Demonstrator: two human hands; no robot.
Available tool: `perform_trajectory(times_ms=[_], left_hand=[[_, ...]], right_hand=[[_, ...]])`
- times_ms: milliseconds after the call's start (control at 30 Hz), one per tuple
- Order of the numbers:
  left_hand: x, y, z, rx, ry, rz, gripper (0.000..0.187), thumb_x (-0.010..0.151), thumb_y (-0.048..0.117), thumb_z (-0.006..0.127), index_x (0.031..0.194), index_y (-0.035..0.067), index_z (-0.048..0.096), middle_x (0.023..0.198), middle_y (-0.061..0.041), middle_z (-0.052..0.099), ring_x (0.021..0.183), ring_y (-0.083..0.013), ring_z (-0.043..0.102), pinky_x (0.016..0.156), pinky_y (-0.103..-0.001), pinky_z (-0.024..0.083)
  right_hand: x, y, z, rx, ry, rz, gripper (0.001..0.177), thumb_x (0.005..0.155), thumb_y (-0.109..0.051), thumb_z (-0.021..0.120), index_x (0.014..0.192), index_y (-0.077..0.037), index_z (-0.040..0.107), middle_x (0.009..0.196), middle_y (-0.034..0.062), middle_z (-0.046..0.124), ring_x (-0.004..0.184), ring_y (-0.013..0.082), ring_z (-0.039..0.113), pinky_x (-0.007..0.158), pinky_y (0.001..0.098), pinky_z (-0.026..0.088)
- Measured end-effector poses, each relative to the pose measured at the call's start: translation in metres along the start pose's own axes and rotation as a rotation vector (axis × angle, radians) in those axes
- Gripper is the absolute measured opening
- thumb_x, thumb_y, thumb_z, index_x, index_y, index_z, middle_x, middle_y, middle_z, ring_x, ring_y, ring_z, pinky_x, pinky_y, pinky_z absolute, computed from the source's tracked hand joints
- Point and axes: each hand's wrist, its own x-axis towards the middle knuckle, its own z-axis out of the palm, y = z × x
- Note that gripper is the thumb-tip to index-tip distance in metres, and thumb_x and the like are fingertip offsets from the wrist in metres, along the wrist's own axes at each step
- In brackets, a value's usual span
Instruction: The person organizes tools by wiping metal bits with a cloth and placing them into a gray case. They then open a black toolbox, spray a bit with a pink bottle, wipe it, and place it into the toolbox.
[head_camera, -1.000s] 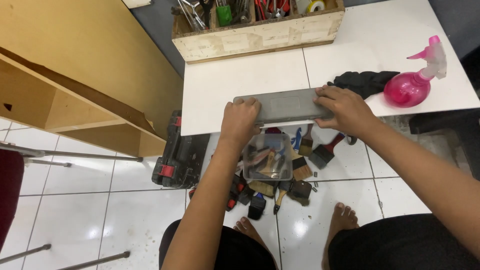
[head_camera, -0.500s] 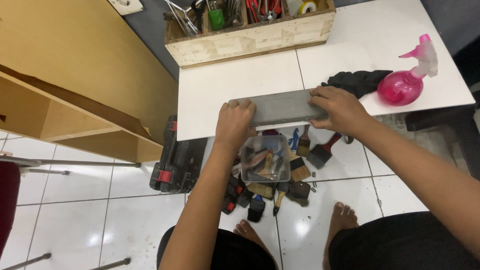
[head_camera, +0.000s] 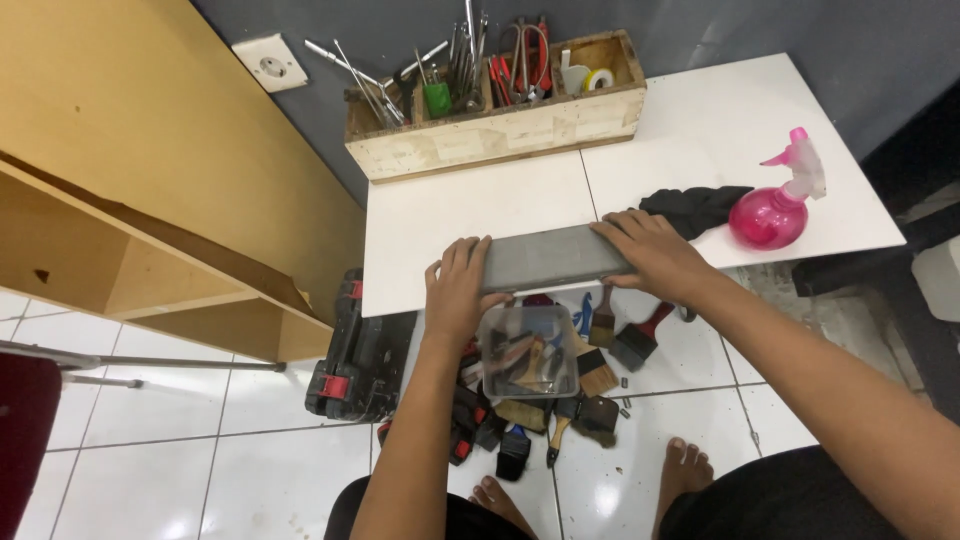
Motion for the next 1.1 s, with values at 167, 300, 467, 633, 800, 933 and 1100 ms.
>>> perform_trajectory(times_ms=[167, 300, 467, 633, 800, 933, 1100], left_hand=[[0.007, -0.007, 0.011, 0.013, 0.003, -0.009, 0.090, 0.086, 0.044, 0.080, 0.157, 0.013, 0.035, 0.150, -0.010, 0.045, 0.146, -0.0277, 0.037, 0.119, -0.057, 0.034], [0.003, -0.005, 0.008, -0.019, -0.026, -0.064, 0.102, 0.073, 0.054, 0.087, 0.154, 0.015, 0.040, 0.133, -0.007, 0.048, 0.135, -0.0278, 0.049, 0.114, -0.053, 0.042], [0.002, -0.002, 0.012, -0.091, -0.040, -0.117, 0.102, 0.068, 0.069, 0.083, 0.145, 0.012, 0.049, 0.125, -0.008, 0.047, 0.130, -0.0262, 0.050, 0.110, -0.048, 0.045], [0.004, -0.006, 0.008, -0.093, -0.045, -0.075, 0.099, 0.072, 0.067, 0.081, 0.143, 0.007, 0.049, 0.124, -0.010, 0.053, 0.126, -0.0257, 0.055, 0.108, -0.046, 0.046], [0.019, -0.021, -0.006, 0.018, 0.010, 0.007, 0.091, 0.071, 0.052, 0.087, 0.141, 0.006, 0.052, 0.123, -0.010, 0.061, 0.121, -0.0278, 0.062, 0.102, -0.047, 0.054], [0.043, -0.039, -0.016, -0.044, 0.027, -0.046, 0.090, 0.073, 0.035, 0.090, 0.149, 0.008, 0.049, 0.132, -0.011, 0.059, 0.133, -0.0290, 0.055, 0.108, -0.046, 0.050], [0.074, -0.054, -0.019, -0.010, 0.021, -0.125, 0.091, 0.078, 0.038, 0.087, 0.155, 0.013, 0.046, 0.143, -0.011, 0.057, 0.141, -0.0279, 0.048, 0.112, -0.045, 0.050]], right_hand=[[0.001, 0.000, -0.004, 0.010, -0.001, 0.006, 0.076, 0.088, -0.043, 0.075, 0.153, -0.016, 0.045, 0.152, 0.0137, 0.053, 0.144, 0.0307, 0.046, 0.113, 0.0419, 0.039], [-0.003, -0.011, -0.014, -0.026, -0.019, 0.004, 0.068, 0.096, -0.032, 0.067, 0.156, -0.019, 0.040, 0.162, 0.0160, 0.040, 0.151, 0.0341, 0.036, 0.118, 0.0442, 0.036], [0.002, 0.000, 0.009, -0.211, 0.043, 0.043, 0.061, 0.100, -0.026, 0.058, 0.158, -0.021, 0.038, 0.157, 0.0163, 0.042, 0.148, 0.0322, 0.039, 0.115, 0.0419, 0.039], [0.001, 0.003, 0.014, -0.233, 0.070, 0.060, 0.062, 0.098, -0.030, 0.059, 0.156, -0.017, 0.040, 0.153, 0.0168, 0.045, 0.143, 0.0312, 0.045, 0.111, 0.0415, 0.040], [-0.007, 0.006, 0.009, -0.212, 0.084, 0.114, 0.068, 0.096, -0.033, 0.061, 0.157, -0.011, 0.039, 0.154, 0.0222, 0.042, 0.141, 0.0342, 0.048, 0.110, 0.0435, 0.042], [-0.005, 0.005, -0.004, -0.084, 0.051, 0.228, 0.074, 0.098, -0.030, 0.057, 0.161, -0.002, 0.028, 0.153, 0.0305, 0.042, 0.134, 0.0365, 0.057, 0.110, 0.0446, 0.046], [-0.003, 0.002, -0.004, -0.062, -0.108, 0.259, 0.072, 0.100, -0.028, 0.050, 0.161, 0.001, 0.025, 0.144, 0.0271, 0.056, 0.131, 0.0326, 0.062, 0.108, 0.0418, 0.048]])
